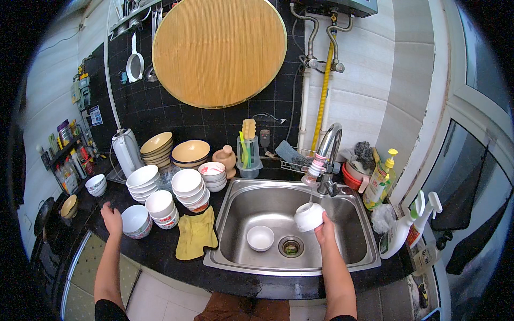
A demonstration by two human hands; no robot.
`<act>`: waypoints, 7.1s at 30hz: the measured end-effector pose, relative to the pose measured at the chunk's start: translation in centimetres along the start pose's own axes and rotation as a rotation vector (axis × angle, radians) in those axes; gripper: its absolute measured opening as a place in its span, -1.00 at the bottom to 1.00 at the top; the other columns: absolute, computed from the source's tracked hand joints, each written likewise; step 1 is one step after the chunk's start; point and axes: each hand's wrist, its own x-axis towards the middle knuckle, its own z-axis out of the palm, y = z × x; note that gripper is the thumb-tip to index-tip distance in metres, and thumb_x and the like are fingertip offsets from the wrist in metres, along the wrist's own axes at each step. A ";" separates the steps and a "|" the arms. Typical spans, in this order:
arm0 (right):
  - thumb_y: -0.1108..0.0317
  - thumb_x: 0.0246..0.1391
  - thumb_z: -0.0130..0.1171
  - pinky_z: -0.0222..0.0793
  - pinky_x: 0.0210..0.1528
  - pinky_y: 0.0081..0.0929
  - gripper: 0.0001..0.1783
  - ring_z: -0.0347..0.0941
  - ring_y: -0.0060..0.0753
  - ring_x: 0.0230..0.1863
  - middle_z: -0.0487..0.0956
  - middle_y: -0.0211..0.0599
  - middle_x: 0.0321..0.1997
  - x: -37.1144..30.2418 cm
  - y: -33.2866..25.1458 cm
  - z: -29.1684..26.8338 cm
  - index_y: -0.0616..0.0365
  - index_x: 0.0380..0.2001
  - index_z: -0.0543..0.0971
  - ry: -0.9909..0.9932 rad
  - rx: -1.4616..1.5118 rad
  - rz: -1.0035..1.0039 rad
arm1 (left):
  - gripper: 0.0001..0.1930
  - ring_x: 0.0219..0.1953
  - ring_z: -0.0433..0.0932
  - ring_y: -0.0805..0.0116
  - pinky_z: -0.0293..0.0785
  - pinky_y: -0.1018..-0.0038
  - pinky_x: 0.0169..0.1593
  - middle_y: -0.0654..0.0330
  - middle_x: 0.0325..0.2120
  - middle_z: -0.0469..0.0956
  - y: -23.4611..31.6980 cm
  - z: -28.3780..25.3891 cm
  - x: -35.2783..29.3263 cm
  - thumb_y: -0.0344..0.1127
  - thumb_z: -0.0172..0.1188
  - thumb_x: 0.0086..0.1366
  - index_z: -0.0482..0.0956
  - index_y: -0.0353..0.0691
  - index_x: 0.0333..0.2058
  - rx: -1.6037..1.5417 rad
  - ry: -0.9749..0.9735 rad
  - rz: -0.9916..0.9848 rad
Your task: The person washes a series of white bowls and cups in a kitchen sink using a sponge and running water. They scrub the interior and exterior of each item, rinse it thoroughly, and place the clean dishes onto a stack on the countertop to the left of the sink.
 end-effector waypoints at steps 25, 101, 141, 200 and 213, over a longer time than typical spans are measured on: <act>0.15 0.16 -0.30 0.14 0.11 -0.20 -0.54 0.29 -0.15 0.03 0.39 -0.09 -0.03 0.1 -0.8 -0.1 0.32 -0.10 0.35 -0.130 0.133 0.065 | -0.32 -0.09 0.38 0.17 0.32 0.26 -0.06 0.11 -0.08 0.36 32.3 16.9 -35.1 0.26 -0.19 0.15 0.22 -0.23 0.01 -1.073 -2.113 -0.768; 0.27 0.10 -0.22 -0.37 0.25 -0.08 -0.48 -0.28 -0.01 0.31 -0.02 -0.21 0.28 -2.9 2.5 5.6 0.06 0.16 0.10 -0.660 -1.952 -0.692 | -0.76 -0.11 0.39 0.37 0.33 0.36 -0.06 0.19 -0.17 0.42 31.6 18.6 -36.4 -0.32 0.02 0.20 0.33 -0.18 -0.14 -1.678 -1.506 -1.074; 0.11 -0.15 -0.01 0.32 -0.19 -0.28 -0.62 0.44 -0.07 -0.24 0.51 -0.02 -0.30 -2.4 -0.9 3.3 0.08 -0.29 0.55 0.250 -1.944 -0.117 | -0.72 -0.15 0.43 0.33 0.37 0.37 -0.08 0.17 -0.21 0.44 31.7 18.1 -36.5 -0.35 0.01 0.20 0.32 -0.26 -0.11 -1.534 -1.715 -0.785; 0.41 0.04 0.00 0.29 0.02 -0.43 -0.62 0.38 -0.38 -0.07 0.42 -0.22 -0.09 -1.9 -1.4 3.9 0.28 -0.05 0.30 -0.227 -0.193 0.029 | -0.59 -0.01 0.32 0.01 0.35 0.09 -0.03 -0.07 -0.01 0.25 31.8 18.7 -36.7 -0.16 -0.33 0.31 0.14 -0.34 0.00 -1.493 -1.946 -1.092; 0.41 0.03 0.02 0.37 -0.08 -0.52 -0.70 0.43 -0.43 -0.15 0.47 -0.24 -0.19 -1.0 -1.6 2.9 0.27 -0.15 0.34 -0.083 -0.149 -0.115 | -0.58 -0.17 0.43 0.11 0.46 0.28 -0.18 -0.03 -0.06 0.33 32.5 17.0 -36.3 -0.17 -0.14 0.27 0.16 -0.34 0.00 -1.243 -1.980 -0.652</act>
